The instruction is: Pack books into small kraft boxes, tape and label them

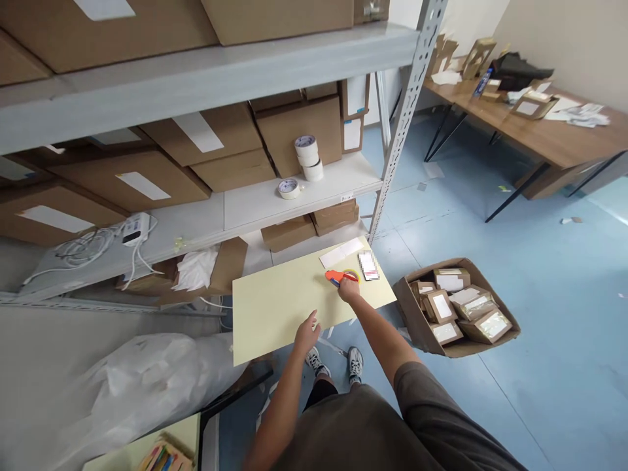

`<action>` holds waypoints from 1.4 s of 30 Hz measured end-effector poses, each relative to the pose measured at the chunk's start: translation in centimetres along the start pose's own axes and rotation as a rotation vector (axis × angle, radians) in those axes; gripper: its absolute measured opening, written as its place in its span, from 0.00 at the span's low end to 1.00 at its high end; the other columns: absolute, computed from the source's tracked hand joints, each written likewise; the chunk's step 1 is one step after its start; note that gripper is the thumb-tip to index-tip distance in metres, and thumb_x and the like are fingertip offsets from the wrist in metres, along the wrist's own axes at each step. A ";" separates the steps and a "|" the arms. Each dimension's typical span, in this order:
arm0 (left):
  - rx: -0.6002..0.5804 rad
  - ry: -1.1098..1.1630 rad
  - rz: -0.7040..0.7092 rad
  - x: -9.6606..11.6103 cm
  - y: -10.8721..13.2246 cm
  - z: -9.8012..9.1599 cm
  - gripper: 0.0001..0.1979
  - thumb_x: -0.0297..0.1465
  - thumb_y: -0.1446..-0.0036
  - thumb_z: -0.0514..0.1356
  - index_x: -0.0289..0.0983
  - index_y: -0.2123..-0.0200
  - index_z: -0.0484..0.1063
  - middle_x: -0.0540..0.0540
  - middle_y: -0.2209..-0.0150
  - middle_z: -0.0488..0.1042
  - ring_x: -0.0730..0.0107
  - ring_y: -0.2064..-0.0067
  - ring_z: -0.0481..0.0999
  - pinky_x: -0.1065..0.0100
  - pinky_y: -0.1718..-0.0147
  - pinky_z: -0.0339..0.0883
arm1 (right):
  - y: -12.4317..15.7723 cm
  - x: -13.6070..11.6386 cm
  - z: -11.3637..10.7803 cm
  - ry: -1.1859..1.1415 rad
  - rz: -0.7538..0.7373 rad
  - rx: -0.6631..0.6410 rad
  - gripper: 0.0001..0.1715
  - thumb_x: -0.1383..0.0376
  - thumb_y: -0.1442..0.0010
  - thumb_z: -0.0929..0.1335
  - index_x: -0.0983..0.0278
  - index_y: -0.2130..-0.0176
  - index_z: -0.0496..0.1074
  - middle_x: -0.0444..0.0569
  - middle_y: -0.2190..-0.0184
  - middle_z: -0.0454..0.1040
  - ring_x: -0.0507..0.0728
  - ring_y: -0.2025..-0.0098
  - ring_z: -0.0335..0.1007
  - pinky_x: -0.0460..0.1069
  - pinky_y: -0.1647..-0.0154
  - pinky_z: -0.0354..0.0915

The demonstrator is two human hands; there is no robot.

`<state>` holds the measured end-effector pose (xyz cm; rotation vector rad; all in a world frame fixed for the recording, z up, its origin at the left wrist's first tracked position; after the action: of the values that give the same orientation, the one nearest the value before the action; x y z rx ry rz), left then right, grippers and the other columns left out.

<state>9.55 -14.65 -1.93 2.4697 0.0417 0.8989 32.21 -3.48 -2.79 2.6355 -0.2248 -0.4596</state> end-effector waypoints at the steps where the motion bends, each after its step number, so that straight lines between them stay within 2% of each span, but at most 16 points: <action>1: 0.010 0.009 0.016 0.4 -0.3 -0.6 0.31 0.30 0.34 0.57 0.37 0.28 0.63 0.37 0.41 0.79 0.60 0.44 0.80 0.64 0.42 0.69 | 0.1 -0.6 -1.4 0.011 -0.020 0.023 0.19 0.62 0.30 0.65 0.69 0.44 0.72 0.63 0.53 0.81 0.64 0.54 0.79 0.52 0.56 0.67; 5: 0.079 0.071 0.106 2.1 -1.7 -3.8 0.29 0.29 0.34 0.58 0.39 0.30 0.66 0.40 0.46 0.82 0.64 0.50 0.82 0.65 0.47 0.72 | 1.0 -3.6 -7.7 0.060 -0.150 0.180 0.20 0.60 0.29 0.64 0.69 0.43 0.67 0.62 0.55 0.81 0.65 0.57 0.77 0.53 0.57 0.66; 8: 0.189 0.146 0.193 3.4 -2.6 -7.7 0.26 0.29 0.35 0.59 0.39 0.33 0.70 0.41 0.50 0.83 0.66 0.53 0.83 0.65 0.48 0.73 | 2.5 -5.7 -11.9 0.084 -0.293 0.330 0.19 0.60 0.28 0.63 0.69 0.44 0.66 0.62 0.55 0.80 0.65 0.57 0.75 0.54 0.56 0.65; 12: 0.374 0.298 0.346 5.7 -3.5 -15.4 0.22 0.30 0.34 0.58 0.38 0.38 0.75 0.41 0.52 0.84 0.65 0.52 0.83 0.63 0.49 0.75 | 5.0 -8.3 -16.4 0.089 -0.522 0.466 0.18 0.59 0.29 0.63 0.68 0.45 0.65 0.63 0.53 0.79 0.67 0.54 0.73 0.57 0.52 0.66; 16: 0.515 0.387 0.537 8.5 -3.5 -24.3 0.21 0.34 0.32 0.57 0.40 0.39 0.75 0.39 0.46 0.82 0.63 0.50 0.82 0.60 0.49 0.77 | 7.7 -11.0 -19.4 0.064 -0.634 0.483 0.19 0.57 0.28 0.64 0.66 0.44 0.66 0.63 0.51 0.78 0.67 0.51 0.72 0.58 0.48 0.66; 18: 0.507 0.396 0.651 9.8 -3.3 -28.0 0.23 0.35 0.33 0.59 0.41 0.36 0.73 0.39 0.42 0.79 0.61 0.45 0.81 0.60 0.48 0.77 | 9.0 -12.3 -20.4 0.039 -0.670 0.483 0.19 0.55 0.27 0.64 0.64 0.44 0.67 0.62 0.50 0.78 0.67 0.49 0.72 0.58 0.46 0.66; 20: 0.465 0.385 0.738 10.8 -3.0 -30.7 0.23 0.36 0.34 0.60 0.41 0.37 0.74 0.40 0.40 0.77 0.59 0.41 0.78 0.59 0.46 0.76 | 10.0 -13.5 -21.2 0.020 -0.724 0.484 0.18 0.55 0.27 0.64 0.63 0.45 0.69 0.61 0.49 0.78 0.67 0.47 0.72 0.57 0.45 0.66; 23: 0.380 0.350 0.793 11.5 -2.4 -33.1 0.14 0.35 0.35 0.61 0.40 0.50 0.82 0.42 0.50 0.83 0.60 0.48 0.82 0.61 0.48 0.76 | 11.0 -15.1 -21.7 0.004 -0.764 0.484 0.18 0.54 0.27 0.65 0.62 0.47 0.70 0.60 0.49 0.77 0.67 0.46 0.72 0.58 0.43 0.66; 26: 0.425 0.316 0.801 11.2 -1.7 -34.4 0.10 0.34 0.34 0.60 0.39 0.62 0.81 0.45 0.61 0.84 0.64 0.58 0.82 0.64 0.55 0.75 | 11.4 -16.7 -21.5 -0.005 -0.714 0.440 0.17 0.52 0.28 0.65 0.62 0.50 0.72 0.60 0.51 0.78 0.67 0.48 0.73 0.58 0.45 0.67; 31: 0.622 0.150 0.839 9.6 -0.5 -36.7 0.11 0.26 0.34 0.55 0.41 0.63 0.78 0.46 0.63 0.81 0.65 0.60 0.79 0.66 0.57 0.72 | 11.9 -19.6 -21.5 -0.052 -0.707 0.393 0.18 0.51 0.28 0.65 0.60 0.49 0.72 0.59 0.52 0.78 0.66 0.49 0.73 0.57 0.48 0.68; 38: 0.781 0.156 0.750 8.0 0.1 -40.7 0.11 0.24 0.34 0.55 0.41 0.63 0.77 0.45 0.62 0.80 0.62 0.57 0.79 0.64 0.53 0.72 | 11.5 -22.4 -23.9 -0.110 -0.745 0.335 0.18 0.49 0.29 0.66 0.61 0.54 0.72 0.55 0.58 0.78 0.64 0.56 0.74 0.54 0.54 0.68; 40: 0.784 0.122 0.740 7.9 0.1 -41.6 0.12 0.23 0.34 0.55 0.41 0.64 0.77 0.44 0.63 0.80 0.61 0.57 0.79 0.63 0.53 0.72 | 10.7 -22.6 -24.4 -0.127 -0.742 0.275 0.19 0.49 0.30 0.67 0.61 0.52 0.73 0.52 0.60 0.79 0.62 0.60 0.74 0.53 0.57 0.68; 42: 0.740 0.100 0.749 7.9 0.1 -42.2 0.11 0.24 0.34 0.56 0.41 0.64 0.78 0.45 0.63 0.81 0.62 0.58 0.80 0.64 0.54 0.73 | 9.8 -22.5 -24.5 -0.156 -0.730 0.234 0.20 0.49 0.31 0.67 0.60 0.50 0.74 0.50 0.62 0.79 0.60 0.63 0.74 0.51 0.59 0.68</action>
<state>-9.96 5.81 30.38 3.1762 -0.6720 1.5237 19.20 3.06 28.71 2.8464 0.7030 -0.9168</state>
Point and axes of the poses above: each hand's wrist, its own y-axis away from the middle knuckle, its own z-axis out of the palm, x = y × z, the point moved 1 cm from there along -y, towards the middle knuckle
